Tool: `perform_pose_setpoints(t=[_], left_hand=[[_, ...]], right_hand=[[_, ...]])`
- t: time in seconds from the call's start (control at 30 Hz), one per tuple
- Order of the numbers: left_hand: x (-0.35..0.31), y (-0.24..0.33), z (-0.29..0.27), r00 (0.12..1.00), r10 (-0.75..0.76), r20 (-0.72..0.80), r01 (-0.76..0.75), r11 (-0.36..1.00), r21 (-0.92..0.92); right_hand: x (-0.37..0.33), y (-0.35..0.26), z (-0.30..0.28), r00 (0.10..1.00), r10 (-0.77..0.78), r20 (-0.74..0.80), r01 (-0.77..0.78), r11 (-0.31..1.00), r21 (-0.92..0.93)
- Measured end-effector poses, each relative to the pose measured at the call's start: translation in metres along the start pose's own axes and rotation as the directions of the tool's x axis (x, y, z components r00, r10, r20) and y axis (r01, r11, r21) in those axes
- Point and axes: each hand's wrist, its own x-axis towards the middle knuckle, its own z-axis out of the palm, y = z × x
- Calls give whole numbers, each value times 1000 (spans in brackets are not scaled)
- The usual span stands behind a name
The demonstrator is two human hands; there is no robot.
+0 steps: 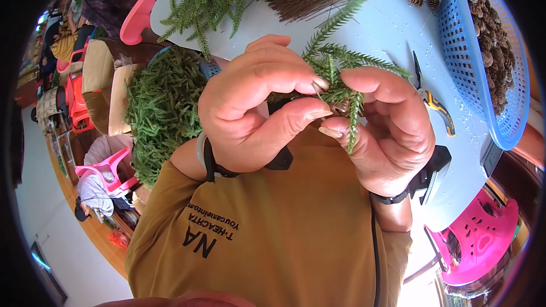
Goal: The person picks up a branch from a pile, trims it with pliers, and attaches a pinecone to it using a wire. They then repeat the process with another branch, securing the pinecone and trimming the excess wire.
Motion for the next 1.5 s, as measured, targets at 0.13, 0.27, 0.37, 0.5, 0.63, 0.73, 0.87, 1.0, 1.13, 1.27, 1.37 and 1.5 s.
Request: perform_pose_setpoints(t=[0.13,0.27,0.37,0.5,0.63,0.73,0.87,1.0,1.13,1.27,1.37,1.5], left_hand=[[1,-2,0,997,72,5,-72,997,26],[-4,-5,3,999,40,-29,-42,996,-83],[-5,-8,4,998,51,-48,-55,994,-95],[-7,-13,7,993,86,-84,-95,990,-106],[-6,-13,8,987,125,-102,-133,988,-80],[-7,-14,9,985,132,-108,-139,988,-63],[-7,-14,10,984,121,-129,-129,990,-51],[-7,-12,12,984,88,-153,-98,994,-57],[-6,-13,10,992,29,-123,-41,995,-92],[-1,-17,4,998,56,-36,-59,995,-85],[1,-16,2,997,82,13,-81,993,-89],[6,-13,6,999,52,4,-50,983,-178]], right_hand=[[0,2,-2,1000,0,-2,0,998,57],[-1,2,-1,1000,29,-9,-28,995,94],[0,3,0,999,46,-10,-45,993,106],[0,3,3,998,54,-20,-51,992,118],[0,2,6,997,60,-48,-55,993,106],[0,1,6,997,66,-34,-63,994,87],[-1,2,9,998,63,-25,-62,997,55],[-2,2,11,996,62,-59,-61,998,31],[-3,1,10,993,106,-55,-102,992,70],[3,-16,-3,996,91,19,-89,993,-83],[-2,-27,-14,999,-46,16,48,899,-435],[7,-23,-20,947,-318,52,303,824,-479]])
